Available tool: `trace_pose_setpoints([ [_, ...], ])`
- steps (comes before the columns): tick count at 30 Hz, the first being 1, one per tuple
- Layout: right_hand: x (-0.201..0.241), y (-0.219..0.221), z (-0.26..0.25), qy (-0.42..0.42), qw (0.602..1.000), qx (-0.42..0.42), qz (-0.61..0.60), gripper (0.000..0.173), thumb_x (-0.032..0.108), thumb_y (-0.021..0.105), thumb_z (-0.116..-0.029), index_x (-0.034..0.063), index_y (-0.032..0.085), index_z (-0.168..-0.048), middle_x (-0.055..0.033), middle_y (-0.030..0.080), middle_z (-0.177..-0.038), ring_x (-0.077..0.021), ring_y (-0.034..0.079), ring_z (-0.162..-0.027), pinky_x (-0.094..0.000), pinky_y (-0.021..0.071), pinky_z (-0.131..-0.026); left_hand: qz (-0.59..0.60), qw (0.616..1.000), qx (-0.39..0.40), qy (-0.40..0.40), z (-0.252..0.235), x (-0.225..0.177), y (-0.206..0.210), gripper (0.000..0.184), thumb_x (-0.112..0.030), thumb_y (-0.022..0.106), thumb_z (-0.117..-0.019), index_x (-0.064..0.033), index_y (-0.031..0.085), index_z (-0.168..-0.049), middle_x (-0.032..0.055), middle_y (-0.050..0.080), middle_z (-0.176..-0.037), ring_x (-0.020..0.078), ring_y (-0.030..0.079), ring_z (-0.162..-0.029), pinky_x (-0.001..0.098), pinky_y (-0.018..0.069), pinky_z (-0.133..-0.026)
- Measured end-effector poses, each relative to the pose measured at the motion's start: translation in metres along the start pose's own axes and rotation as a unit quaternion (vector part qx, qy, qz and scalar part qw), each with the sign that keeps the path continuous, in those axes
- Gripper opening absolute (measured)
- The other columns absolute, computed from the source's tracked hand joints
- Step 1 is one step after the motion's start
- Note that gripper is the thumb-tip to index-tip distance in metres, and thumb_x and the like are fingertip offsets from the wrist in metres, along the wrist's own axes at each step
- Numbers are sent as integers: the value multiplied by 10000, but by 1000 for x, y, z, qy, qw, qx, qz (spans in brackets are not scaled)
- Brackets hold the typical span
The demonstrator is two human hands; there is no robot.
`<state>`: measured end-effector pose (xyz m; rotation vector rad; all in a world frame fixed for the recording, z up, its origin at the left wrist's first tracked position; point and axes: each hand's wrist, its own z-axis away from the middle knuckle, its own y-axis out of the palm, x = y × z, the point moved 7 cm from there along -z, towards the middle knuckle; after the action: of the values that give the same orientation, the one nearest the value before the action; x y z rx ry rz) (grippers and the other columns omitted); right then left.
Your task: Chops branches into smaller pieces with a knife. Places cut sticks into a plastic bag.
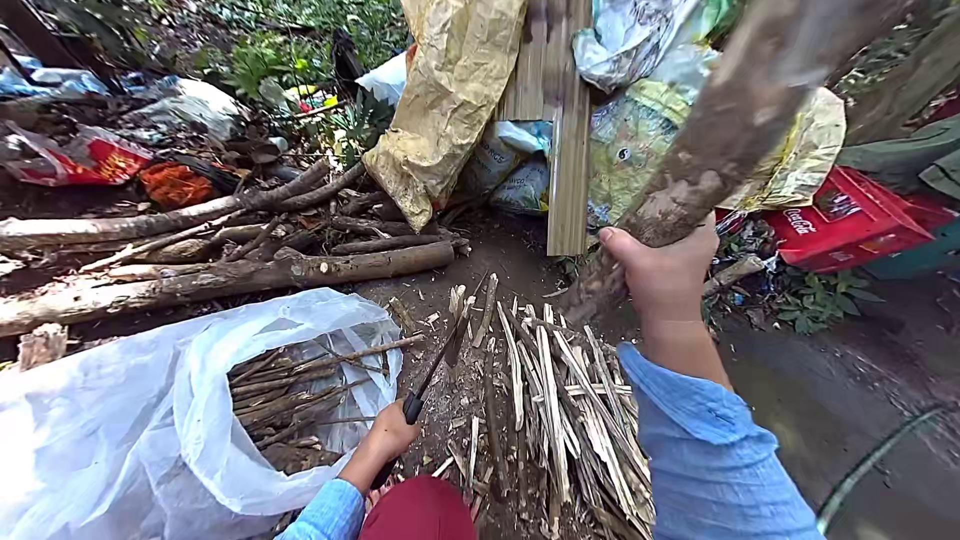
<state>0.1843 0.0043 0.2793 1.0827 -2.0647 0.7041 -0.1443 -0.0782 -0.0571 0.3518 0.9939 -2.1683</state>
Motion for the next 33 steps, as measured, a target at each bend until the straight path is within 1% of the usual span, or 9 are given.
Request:
trace_pose_setpoints([
  [3, -72, 34, 74, 112, 988, 70, 74, 933, 143, 887, -656, -122, 405, -1410, -208, 656, -1137, -224, 684, -998, -396, 584, -897, 9, 1000, 0, -3, -1, 0, -1, 432, -193, 676, -960, 20, 566, -1319, 249, 669, -1112, 361, 685, -984, 545, 536, -907],
  [6, -207, 65, 208, 362, 792, 375, 317, 874, 231, 874, -753, -13, 442, -1473, -262, 661, -1244, -407, 661, -1146, -605, 519, -976, 16, 1000, 16, -21, -4, 7, 7, 438, -195, 674, -959, 11, 559, -1329, 232, 672, -1083, 336, 690, -925, 520, 552, -870],
  [9, -257, 71, 277, 433, 696, 441, 366, 838, 291, 862, -761, 46, 464, -1457, -226, 684, -1219, -396, 673, -1142, -605, 530, -949, -12, 997, 49, -51, -14, 22, 21, 468, -211, 665, -973, 7, 529, -1364, 215, 673, -1095, 311, 695, -915, 492, 561, -863],
  [15, -227, 59, 229, 420, 792, 372, 242, 739, 183, 904, -696, -8, 585, -1335, -251, 679, -1163, -403, 659, -1103, -620, 511, -952, -15, 998, 33, -45, -33, 23, 36, 462, -166, 677, -942, 21, 558, -1347, 261, 661, -1147, 373, 680, -1001, 548, 539, -903],
  [21, -119, 29, 83, 198, 965, 132, 114, 765, 126, 865, -662, -85, 529, -1317, -218, 680, -1080, -282, 687, -989, -485, 565, -880, -28, 998, 35, -45, -46, 17, 38, 457, -169, 681, -944, 39, 563, -1333, 271, 657, -1160, 383, 672, -1042, 560, 528, -925],
  [23, -110, 31, 70, 144, 986, 51, 58, 819, 127, 840, -627, -81, 476, -1331, -155, 656, -1066, -165, 675, -948, -362, 571, -843, -23, 998, 34, -42, -49, 15, 39, 457, -178, 683, -946, 30, 564, -1335, 269, 659, -1158, 384, 674, -1037, 563, 529, -923],
  [26, -152, 47, 122, 178, 978, 61, 94, 885, 106, 877, -648, -147, 439, -1374, -244, 671, -1121, -259, 694, -1005, -422, 579, -907, -21, 999, 27, -40, -53, 15, 39, 484, -200, 686, -950, 22, 557, -1360, 274, 660, -1185, 395, 679, -1062, 575, 531, -946],
  [31, -290, 54, 287, 443, 671, 435, 405, 842, 298, 844, -785, 32, 445, -1477, -228, 668, -1276, -405, 664, -1173, -611, 533, -956, -52, 996, 60, -50, -57, 30, 52, 453, -242, 673, -964, 23, 571, -1317, 233, 670, -1119, 339, 687, -974, 526, 548, -886],
  [33, -302, 44, 327, 477, 635, 452, 405, 835, 320, 845, -783, 34, 464, -1468, -220, 668, -1291, -392, 664, -1183, -604, 533, -964, -104, 989, 77, -77, -58, 56, 72, 524, -285, 685, -951, 40, 572, -1346, 273, 652, -1255, 401, 653, -1167, 596, 513, -996],
])
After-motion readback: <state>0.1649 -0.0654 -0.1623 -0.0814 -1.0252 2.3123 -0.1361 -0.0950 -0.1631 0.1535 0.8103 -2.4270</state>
